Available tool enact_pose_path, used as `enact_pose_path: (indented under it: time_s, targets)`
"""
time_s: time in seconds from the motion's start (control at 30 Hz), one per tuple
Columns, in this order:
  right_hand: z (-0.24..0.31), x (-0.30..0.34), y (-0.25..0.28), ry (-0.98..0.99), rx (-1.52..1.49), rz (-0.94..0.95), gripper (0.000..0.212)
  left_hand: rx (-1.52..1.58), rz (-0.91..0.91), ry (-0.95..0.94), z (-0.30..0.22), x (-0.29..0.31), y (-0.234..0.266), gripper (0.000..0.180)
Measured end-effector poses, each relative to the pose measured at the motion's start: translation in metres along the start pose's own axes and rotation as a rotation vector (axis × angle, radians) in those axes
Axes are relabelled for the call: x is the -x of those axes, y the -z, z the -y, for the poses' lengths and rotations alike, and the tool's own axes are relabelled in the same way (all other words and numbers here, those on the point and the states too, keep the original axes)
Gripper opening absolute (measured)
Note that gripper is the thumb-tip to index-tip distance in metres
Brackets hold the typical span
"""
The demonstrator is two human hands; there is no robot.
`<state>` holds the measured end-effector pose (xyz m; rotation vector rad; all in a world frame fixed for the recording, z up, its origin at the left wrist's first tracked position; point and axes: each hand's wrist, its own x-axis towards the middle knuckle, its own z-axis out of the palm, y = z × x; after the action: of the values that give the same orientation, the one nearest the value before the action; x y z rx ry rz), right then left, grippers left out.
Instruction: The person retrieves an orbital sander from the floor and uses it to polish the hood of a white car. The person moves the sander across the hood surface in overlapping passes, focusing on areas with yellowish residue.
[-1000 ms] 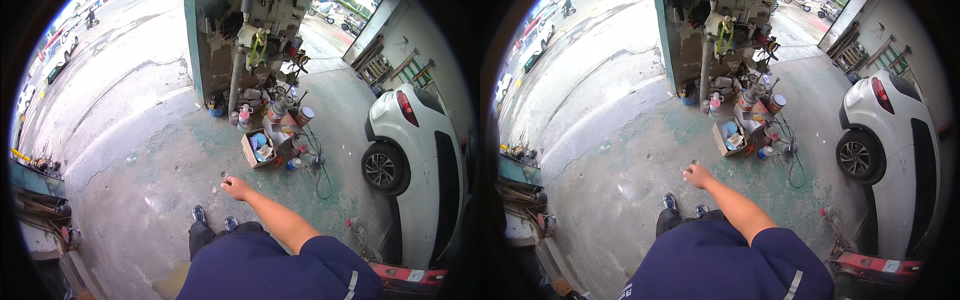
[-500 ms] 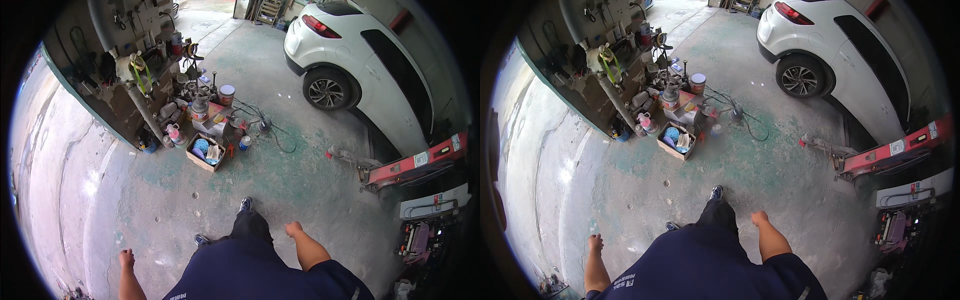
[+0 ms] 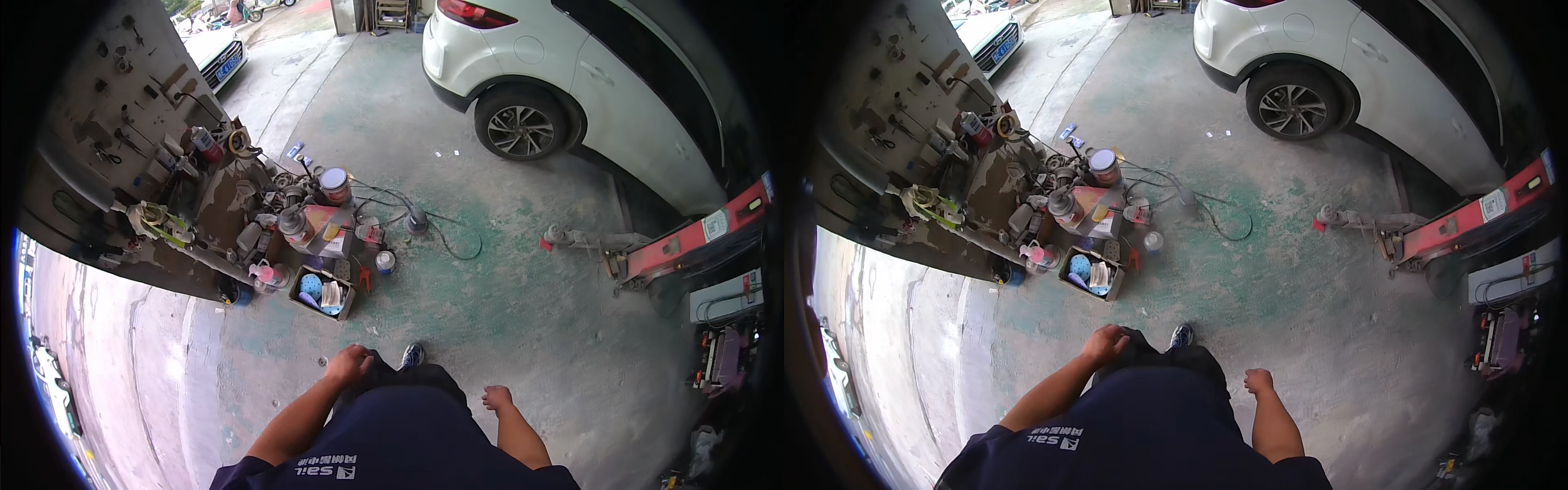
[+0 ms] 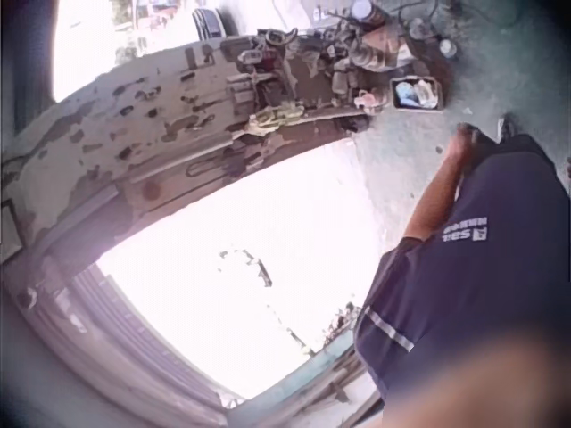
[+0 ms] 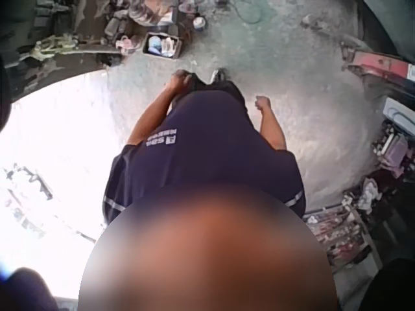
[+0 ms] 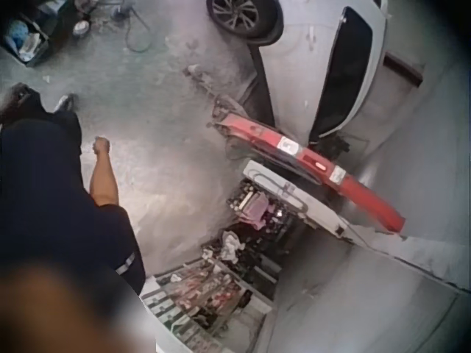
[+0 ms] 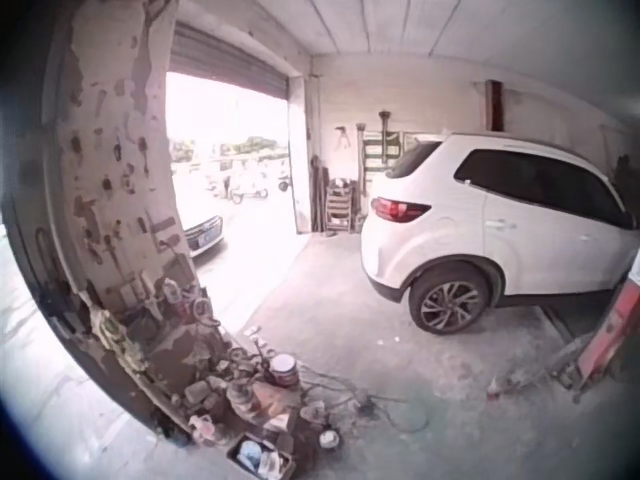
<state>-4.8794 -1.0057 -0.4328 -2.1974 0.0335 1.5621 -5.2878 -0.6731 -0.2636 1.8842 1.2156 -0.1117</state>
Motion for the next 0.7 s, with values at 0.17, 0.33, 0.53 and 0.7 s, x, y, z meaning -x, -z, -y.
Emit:
enact_pose_path:
  time_s: [0.17, 0.33, 0.53, 0.7]
  targets:
    - [0.129, -0.025, 0.052, 0.103, -0.188, -0.136, 0.023, 0.125, -0.032, -0.025, -0.060, -0.090, 0.057, 0.032]
    - [0.244, -0.043, 0.038, 0.111, -0.101, -0.115, 0.034, 0.044, -0.071, 0.324, 0.034, -0.159, 0.059, 0.042]
    - [0.356, -0.064, 0.035, 0.121, 0.142, -0.021, 0.033, -0.012, 0.155, 0.759, 0.147, -0.153, 0.035, 0.056]
    - [0.459, -0.101, 0.050, 0.225, 0.400, -0.124, 0.033, -0.174, 0.258, 0.594, 0.123, -0.185, 0.041, 0.053]
